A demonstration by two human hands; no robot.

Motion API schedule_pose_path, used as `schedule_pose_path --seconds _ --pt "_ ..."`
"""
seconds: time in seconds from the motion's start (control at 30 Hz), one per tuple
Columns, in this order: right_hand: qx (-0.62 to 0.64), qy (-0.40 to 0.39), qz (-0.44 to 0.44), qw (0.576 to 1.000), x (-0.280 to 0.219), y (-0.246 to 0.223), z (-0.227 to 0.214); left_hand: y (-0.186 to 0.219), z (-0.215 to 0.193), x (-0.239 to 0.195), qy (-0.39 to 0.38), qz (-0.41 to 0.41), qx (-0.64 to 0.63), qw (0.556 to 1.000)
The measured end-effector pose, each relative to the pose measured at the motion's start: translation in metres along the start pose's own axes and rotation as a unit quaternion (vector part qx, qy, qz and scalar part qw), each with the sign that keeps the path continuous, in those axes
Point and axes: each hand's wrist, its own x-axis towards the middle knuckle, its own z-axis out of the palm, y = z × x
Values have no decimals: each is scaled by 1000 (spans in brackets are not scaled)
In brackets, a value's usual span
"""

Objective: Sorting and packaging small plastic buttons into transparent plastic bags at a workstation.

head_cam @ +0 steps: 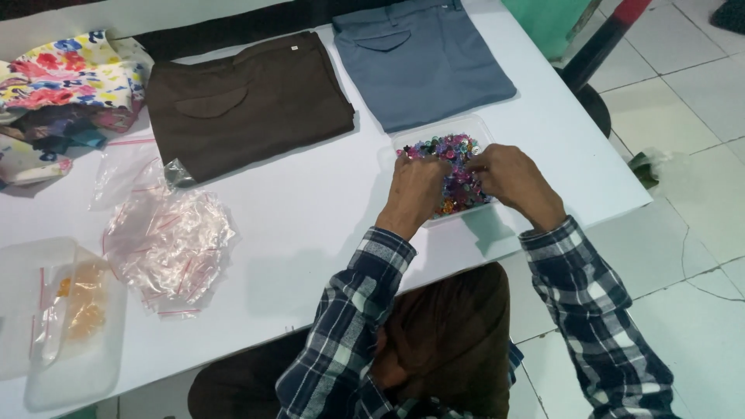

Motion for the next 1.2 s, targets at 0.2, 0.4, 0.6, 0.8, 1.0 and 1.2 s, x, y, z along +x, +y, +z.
schedule_pose_path --seconds 0.2,0.4,0.6,0.8,1.0,1.2 --pt "-106 -81 23 991 26 24 45 13 -30 -1 -66 24 31 997" --pt "-40 -39 5 998 11 -18 0 1 -1 5 -56 23 57 997" --pt "22 -34 5 999 -9 -22 -31 4 -13 0 -47 25 49 997" --pt "-104 -96 -5 990 30 29 45 13 -32 -6 -45 23 38 998" --pt "-33 -16 -23 999 21 -5 13 2 -18 -4 -56 17 -25 998" --pt "107 -57 -1 993 -3 -21 -30 3 -21 -8 -55 4 -32 998"
